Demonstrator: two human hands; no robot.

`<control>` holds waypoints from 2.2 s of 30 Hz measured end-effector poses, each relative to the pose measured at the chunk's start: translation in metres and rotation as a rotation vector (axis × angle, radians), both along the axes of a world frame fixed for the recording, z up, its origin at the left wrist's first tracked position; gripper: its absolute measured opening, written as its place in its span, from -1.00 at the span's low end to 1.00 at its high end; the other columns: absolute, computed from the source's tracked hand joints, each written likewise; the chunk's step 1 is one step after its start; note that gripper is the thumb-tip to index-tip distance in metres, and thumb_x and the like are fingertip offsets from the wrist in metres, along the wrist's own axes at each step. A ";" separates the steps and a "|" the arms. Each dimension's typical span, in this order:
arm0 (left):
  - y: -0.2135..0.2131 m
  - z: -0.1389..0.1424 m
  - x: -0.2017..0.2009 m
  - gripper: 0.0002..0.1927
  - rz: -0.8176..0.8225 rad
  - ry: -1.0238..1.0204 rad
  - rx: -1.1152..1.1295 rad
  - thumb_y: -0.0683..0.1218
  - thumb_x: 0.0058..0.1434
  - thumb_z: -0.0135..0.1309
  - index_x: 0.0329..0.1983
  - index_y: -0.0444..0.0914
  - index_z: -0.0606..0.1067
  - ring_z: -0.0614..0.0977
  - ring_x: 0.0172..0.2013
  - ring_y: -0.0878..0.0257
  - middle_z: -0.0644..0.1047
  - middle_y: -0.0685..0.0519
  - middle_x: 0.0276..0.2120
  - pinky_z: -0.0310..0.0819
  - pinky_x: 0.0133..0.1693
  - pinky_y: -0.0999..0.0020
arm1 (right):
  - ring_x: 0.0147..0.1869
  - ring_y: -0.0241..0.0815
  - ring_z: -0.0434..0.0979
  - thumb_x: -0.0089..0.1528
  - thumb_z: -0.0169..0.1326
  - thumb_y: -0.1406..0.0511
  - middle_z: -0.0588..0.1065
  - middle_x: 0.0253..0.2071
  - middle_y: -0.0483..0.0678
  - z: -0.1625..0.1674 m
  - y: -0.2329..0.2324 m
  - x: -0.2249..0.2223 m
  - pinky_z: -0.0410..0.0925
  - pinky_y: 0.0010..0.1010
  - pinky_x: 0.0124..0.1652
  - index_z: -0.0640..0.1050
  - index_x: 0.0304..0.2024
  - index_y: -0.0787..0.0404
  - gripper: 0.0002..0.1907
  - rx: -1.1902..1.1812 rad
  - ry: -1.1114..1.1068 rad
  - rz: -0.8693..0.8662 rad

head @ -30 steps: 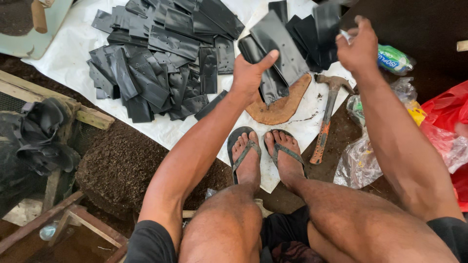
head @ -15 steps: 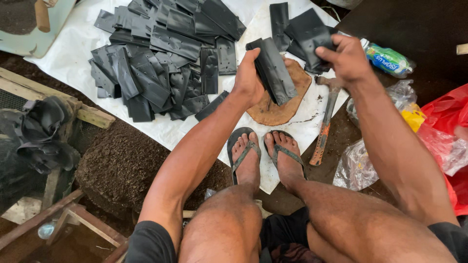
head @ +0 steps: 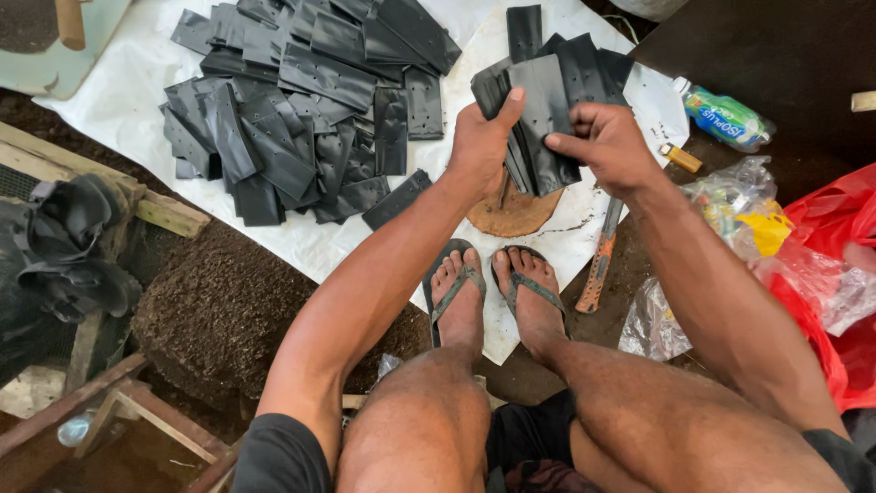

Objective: The person sits on the floor and assembles small black rubber pieces by hand, stacking them into bundles. They then use a hammer to tap the stacked pieces on a wooden block, likely to align or compact them.

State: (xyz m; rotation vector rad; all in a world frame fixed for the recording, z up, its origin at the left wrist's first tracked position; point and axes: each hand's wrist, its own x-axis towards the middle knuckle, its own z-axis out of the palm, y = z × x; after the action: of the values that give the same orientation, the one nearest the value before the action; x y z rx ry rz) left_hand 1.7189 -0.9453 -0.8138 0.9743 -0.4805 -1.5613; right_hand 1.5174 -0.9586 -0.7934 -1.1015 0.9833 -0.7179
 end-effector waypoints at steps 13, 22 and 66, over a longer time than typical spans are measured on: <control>0.010 0.036 0.008 -0.65 -0.157 0.017 -0.075 -0.11 0.20 0.33 -0.10 -0.45 0.53 0.70 -0.25 0.19 0.64 -0.11 -0.22 0.68 -0.21 0.23 | -0.10 -0.27 0.60 0.43 0.09 0.30 0.60 -0.11 -0.02 -0.001 0.004 -0.010 0.49 -0.39 -0.03 0.56 -0.01 0.35 -0.79 0.326 -0.338 -0.092; 0.012 0.039 -0.001 -0.61 -0.112 0.003 -0.057 -0.06 0.17 0.35 -0.10 -0.43 0.54 0.68 -0.24 0.22 0.65 -0.07 -0.22 0.65 -0.17 0.27 | -0.05 -0.21 0.62 0.50 -0.02 0.29 0.59 -0.08 0.00 0.005 0.010 -0.007 0.49 -0.37 0.02 0.56 0.01 0.35 -0.77 0.348 -0.456 -0.112; -0.004 0.028 0.013 -0.66 -0.086 0.397 -0.256 -0.12 0.52 -0.03 0.28 -0.34 0.33 0.65 -0.04 0.03 0.57 -0.12 -0.12 0.63 0.09 0.12 | -0.15 -0.21 0.63 0.33 0.05 0.22 0.58 -0.16 0.00 0.010 0.002 0.010 0.55 -0.34 -0.29 0.49 0.08 0.33 -0.64 0.102 0.093 0.175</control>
State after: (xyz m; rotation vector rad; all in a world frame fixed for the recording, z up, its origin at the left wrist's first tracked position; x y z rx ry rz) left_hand 1.7319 -0.9489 -0.7854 0.4384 -0.4308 -1.6714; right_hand 1.5272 -0.9566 -0.7835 -1.1234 0.9778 -0.4737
